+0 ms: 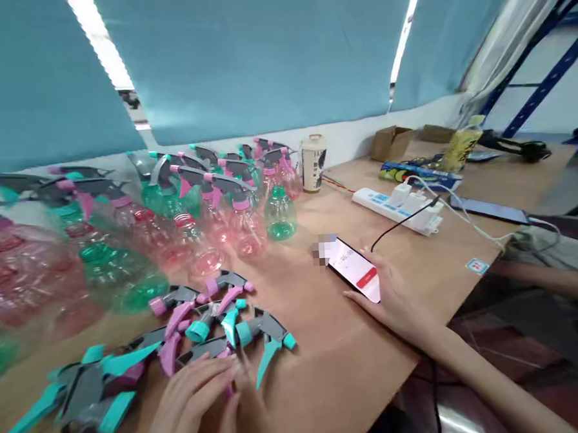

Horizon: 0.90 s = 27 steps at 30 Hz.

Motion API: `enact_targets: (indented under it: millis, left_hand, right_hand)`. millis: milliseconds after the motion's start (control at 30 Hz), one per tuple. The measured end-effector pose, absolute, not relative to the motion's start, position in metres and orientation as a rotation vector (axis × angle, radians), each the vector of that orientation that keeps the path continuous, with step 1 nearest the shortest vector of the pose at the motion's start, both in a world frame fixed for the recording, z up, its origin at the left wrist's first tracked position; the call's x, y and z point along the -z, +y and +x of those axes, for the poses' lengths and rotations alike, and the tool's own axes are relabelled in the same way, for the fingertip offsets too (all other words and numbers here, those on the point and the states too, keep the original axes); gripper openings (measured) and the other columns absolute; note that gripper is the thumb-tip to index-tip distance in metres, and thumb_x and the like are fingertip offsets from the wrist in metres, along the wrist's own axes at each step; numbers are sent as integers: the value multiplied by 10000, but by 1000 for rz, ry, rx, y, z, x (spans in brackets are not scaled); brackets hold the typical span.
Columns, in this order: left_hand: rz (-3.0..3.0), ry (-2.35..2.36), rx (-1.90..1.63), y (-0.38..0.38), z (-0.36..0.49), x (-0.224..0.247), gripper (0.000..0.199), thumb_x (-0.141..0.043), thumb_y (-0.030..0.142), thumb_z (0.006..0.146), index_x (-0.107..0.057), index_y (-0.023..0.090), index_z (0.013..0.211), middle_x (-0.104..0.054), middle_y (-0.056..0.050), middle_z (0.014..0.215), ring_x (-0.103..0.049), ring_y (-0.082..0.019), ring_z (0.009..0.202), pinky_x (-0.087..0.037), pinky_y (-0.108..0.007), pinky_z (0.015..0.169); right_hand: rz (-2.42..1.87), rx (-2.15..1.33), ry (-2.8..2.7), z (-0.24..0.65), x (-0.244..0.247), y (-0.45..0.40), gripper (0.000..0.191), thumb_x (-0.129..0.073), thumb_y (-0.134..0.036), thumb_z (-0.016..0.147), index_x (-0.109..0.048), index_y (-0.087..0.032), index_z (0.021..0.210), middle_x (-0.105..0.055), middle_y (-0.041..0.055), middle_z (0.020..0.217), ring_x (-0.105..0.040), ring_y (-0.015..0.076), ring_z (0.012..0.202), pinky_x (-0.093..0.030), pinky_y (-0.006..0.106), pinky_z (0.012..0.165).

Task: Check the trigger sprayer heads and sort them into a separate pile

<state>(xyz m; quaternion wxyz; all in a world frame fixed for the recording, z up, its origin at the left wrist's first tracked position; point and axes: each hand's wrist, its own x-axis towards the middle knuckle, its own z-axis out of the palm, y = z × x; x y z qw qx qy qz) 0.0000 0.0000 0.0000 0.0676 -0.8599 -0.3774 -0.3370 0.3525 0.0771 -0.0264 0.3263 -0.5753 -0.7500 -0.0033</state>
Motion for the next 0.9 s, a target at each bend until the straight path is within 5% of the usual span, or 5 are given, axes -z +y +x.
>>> enact_targets:
  millis: [400, 900]
  left_hand:
    - [-2614, -1206, 1010, -2, 0, 6, 290, -536, 136, 823, -551, 168, 1110, -645, -87, 1030, -622, -208, 996, -575, -331, 815]
    - [-2670, -1202, 1048, -3, 3, 3, 288, -515, 96, 824, -534, 148, 1107, -626, -94, 1033, -600, -190, 1022, -560, -287, 836]
  right_hand:
    - [-1600, -259, -1985, 354, 13, 94, 811, -588, -552, 765, -214, -216, 1402, -351, 142, 1438, -322, 312, 1324, -326, 500, 1058]
    - [-1750, 36, -1903, 376, 27, 50, 901, -573, -656, 720, -244, -134, 1376, -507, 192, 1310, -524, 331, 1160, -448, 468, 940]
